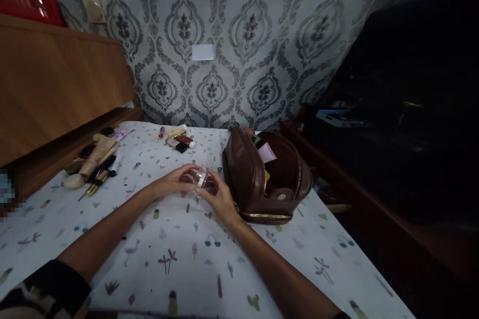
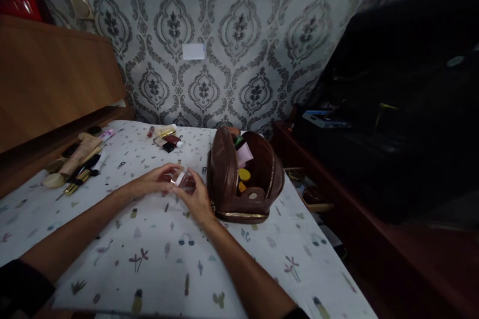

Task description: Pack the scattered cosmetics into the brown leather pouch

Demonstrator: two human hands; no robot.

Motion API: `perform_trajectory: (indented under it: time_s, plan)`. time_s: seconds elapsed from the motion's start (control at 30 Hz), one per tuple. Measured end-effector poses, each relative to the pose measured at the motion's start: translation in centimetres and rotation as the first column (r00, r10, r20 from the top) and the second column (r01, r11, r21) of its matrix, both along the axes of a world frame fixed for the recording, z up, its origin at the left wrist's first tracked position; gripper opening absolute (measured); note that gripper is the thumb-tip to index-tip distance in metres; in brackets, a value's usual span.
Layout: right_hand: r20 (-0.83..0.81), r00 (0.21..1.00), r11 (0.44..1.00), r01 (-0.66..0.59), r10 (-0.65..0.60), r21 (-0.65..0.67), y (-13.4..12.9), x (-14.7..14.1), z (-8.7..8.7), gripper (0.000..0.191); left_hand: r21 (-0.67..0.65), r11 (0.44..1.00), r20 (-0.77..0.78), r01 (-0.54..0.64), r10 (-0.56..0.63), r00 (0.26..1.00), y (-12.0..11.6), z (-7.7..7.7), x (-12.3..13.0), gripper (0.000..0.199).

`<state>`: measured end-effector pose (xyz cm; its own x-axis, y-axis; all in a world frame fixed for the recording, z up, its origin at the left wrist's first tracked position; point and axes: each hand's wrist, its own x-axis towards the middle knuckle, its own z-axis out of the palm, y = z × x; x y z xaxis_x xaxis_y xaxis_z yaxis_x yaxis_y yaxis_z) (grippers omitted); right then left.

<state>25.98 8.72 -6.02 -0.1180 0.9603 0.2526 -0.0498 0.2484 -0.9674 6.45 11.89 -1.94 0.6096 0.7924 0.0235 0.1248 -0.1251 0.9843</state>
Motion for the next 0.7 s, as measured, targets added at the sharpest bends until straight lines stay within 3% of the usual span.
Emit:
perform_trajectory:
  time_s: [0.17, 0.43, 0.7]
  plan:
    - [0.06, 0.998, 0.998, -0.023, 0.02, 0.06, -0.42, 0.0, 0.39, 0.076, 0.0, 1.0, -0.099, -0.024, 0.024, 0.995, -0.2, 0.37, 0.18, 0.044]
    - [0.089, 0.996, 0.992, -0.031, 0.02, 0.122, -0.55, -0.06, 0.42, 0.072, 0.011, 0.999, -0.15, -0.047, 0.048, 0.988, -0.2, 0.66, 0.65, 0.062]
    - [-0.003, 0.999, 0.997, -0.05, 0.05, 0.053, -0.29, 0.12, 0.45, 0.074, -0.013, 0.997, -0.069, -0.076, 0.075, 0.995, 0.29, -0.32, 0.13, 0.07]
